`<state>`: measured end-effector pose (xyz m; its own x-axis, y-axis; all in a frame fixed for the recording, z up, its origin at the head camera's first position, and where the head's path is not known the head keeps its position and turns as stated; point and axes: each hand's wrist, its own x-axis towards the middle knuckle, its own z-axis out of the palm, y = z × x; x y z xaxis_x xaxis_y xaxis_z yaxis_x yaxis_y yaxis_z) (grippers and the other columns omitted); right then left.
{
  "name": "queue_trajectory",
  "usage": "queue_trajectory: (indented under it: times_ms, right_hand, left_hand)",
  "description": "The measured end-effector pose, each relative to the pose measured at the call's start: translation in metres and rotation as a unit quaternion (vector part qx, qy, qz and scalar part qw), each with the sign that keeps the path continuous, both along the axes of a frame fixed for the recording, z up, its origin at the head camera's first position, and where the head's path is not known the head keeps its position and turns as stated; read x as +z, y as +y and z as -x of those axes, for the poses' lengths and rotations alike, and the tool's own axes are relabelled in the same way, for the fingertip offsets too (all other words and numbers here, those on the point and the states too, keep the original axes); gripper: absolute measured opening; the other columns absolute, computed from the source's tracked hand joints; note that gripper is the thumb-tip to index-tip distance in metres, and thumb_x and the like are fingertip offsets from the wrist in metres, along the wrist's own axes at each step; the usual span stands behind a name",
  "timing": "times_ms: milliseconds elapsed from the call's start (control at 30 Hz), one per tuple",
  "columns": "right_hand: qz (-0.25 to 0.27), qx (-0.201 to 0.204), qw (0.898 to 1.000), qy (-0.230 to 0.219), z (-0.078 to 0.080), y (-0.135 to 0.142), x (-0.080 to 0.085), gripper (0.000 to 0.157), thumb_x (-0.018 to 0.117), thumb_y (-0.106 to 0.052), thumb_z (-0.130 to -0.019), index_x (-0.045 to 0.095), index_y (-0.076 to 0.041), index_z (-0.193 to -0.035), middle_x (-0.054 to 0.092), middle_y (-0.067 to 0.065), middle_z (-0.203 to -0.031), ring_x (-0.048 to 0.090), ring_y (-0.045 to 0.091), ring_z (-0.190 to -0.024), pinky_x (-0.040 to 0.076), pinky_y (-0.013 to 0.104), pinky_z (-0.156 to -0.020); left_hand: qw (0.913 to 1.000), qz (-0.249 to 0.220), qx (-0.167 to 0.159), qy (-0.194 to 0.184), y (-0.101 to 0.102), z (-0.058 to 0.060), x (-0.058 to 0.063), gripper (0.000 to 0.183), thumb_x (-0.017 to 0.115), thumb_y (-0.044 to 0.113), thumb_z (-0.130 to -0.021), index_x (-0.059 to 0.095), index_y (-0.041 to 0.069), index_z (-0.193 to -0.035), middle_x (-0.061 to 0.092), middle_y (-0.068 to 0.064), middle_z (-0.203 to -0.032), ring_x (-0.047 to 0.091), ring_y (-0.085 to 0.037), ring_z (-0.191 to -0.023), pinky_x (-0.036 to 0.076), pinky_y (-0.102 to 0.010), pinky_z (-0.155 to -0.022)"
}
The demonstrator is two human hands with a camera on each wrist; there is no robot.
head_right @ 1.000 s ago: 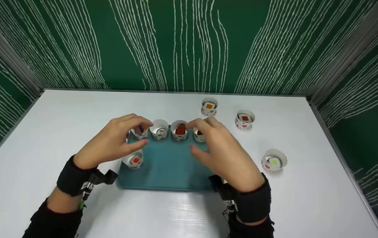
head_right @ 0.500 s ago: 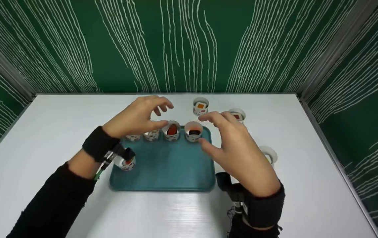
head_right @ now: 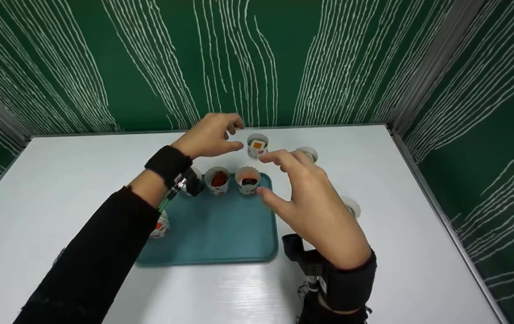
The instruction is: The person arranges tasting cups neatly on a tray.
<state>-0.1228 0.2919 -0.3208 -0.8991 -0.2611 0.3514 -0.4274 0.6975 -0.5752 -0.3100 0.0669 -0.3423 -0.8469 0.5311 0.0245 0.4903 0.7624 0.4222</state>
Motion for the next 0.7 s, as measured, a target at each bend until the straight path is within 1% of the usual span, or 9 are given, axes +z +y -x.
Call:
queue_trajectory:
  times_ms: [100,167,233,333,400,433,533,633,700]
  right_hand:
    - [0.005,-0.002,1.0,-0.011,-0.001,0.003,0.001,0.049,0.082,-0.023,-0.097,0.065,-0.029,-0.143,0.069,-0.005,-0.138,0.064,0.009,-0.127,0.039,0.003,-0.099]
    - [0.005,-0.005,1.0,-0.022,-0.002,0.004,0.003,0.049,0.081,-0.024,-0.098,0.065,-0.029,-0.144,0.068,-0.005,-0.139,0.064,0.013,-0.13,0.044,0.01,-0.103]
    - [0.008,-0.006,0.999,-0.035,-0.002,0.005,0.004,0.05,0.081,-0.025,-0.098,0.064,-0.028,-0.145,0.068,-0.004,-0.14,0.063,0.017,-0.133,0.049,0.023,-0.107]
    - [0.011,-0.004,0.999,-0.046,-0.001,0.003,0.005,0.05,0.081,-0.025,-0.099,0.063,-0.026,-0.145,0.068,-0.003,-0.14,0.063,0.021,-0.134,0.051,0.044,-0.109]
    - [0.015,-0.001,0.999,-0.05,0.0,0.002,0.005,0.049,0.08,-0.025,-0.099,0.063,-0.026,-0.145,0.068,-0.004,-0.14,0.064,0.022,-0.134,0.05,0.05,-0.109]
    - [0.018,0.0,0.998,-0.052,0.0,0.002,0.005,0.049,0.08,-0.025,-0.099,0.063,-0.026,-0.145,0.068,-0.004,-0.14,0.064,0.022,-0.134,0.05,0.051,-0.11]
    - [0.023,-0.001,0.998,-0.054,-0.001,0.004,0.005,0.048,0.08,-0.026,-0.099,0.064,-0.027,-0.144,0.068,-0.005,-0.141,0.064,0.02,-0.134,0.05,0.051,-0.11]
    - [0.026,-0.004,0.998,-0.058,-0.002,0.007,0.005,0.048,0.08,-0.028,-0.099,0.063,-0.028,-0.144,0.067,-0.006,-0.143,0.063,0.019,-0.134,0.05,0.051,-0.111]
    - [0.025,-0.007,0.998,-0.058,-0.002,0.008,0.004,0.049,0.08,-0.029,-0.099,0.063,-0.027,-0.145,0.068,-0.006,-0.142,0.063,0.017,-0.134,0.05,0.05,-0.111]
  left_hand:
    - [0.9998,0.012,0.016,-0.008,0.011,0.011,-0.004,0.044,0.077,0.025,-0.1,0.064,0.012,-0.14,0.066,-0.008,-0.146,0.066,-0.022,-0.122,0.057,-0.041,-0.102]
    - [0.9994,0.018,0.025,-0.014,0.018,0.018,-0.008,0.045,0.078,0.025,-0.099,0.064,0.011,-0.14,0.066,-0.009,-0.144,0.066,-0.023,-0.119,0.057,-0.042,-0.101]
    - [0.9989,0.024,0.034,-0.02,0.023,0.024,-0.011,0.047,0.079,0.026,-0.099,0.063,0.011,-0.14,0.066,-0.009,-0.142,0.066,-0.024,-0.117,0.057,-0.043,-0.101]
    - [0.998,0.033,0.048,-0.025,0.029,0.032,-0.016,0.05,0.081,0.027,-0.098,0.063,0.011,-0.141,0.067,-0.01,-0.14,0.067,-0.025,-0.117,0.057,-0.044,-0.102]
    - [0.9973,0.041,0.056,-0.024,0.033,0.036,-0.019,0.05,0.081,0.026,-0.097,0.063,0.011,-0.141,0.068,-0.011,-0.138,0.067,-0.026,-0.118,0.058,-0.045,-0.102]
    - [0.9969,0.046,0.06,-0.023,0.035,0.037,-0.02,0.051,0.081,0.027,-0.097,0.063,0.011,-0.142,0.068,-0.011,-0.138,0.068,-0.026,-0.118,0.058,-0.045,-0.103]
    - [0.996,0.055,0.068,-0.019,0.043,0.042,-0.025,0.054,0.08,0.028,-0.098,0.061,0.011,-0.145,0.069,-0.011,-0.139,0.068,-0.026,-0.121,0.058,-0.046,-0.104]
    - [0.996,0.058,0.065,-0.021,0.051,0.044,-0.03,0.057,0.077,0.028,-0.1,0.058,0.012,-0.151,0.066,-0.011,-0.145,0.067,-0.027,-0.126,0.056,-0.047,-0.108]
    - [0.9958,0.066,0.058,-0.026,0.055,0.045,-0.034,0.058,0.075,0.027,-0.101,0.056,0.014,-0.154,0.063,-0.012,-0.151,0.065,-0.028,-0.13,0.055,-0.047,-0.11]
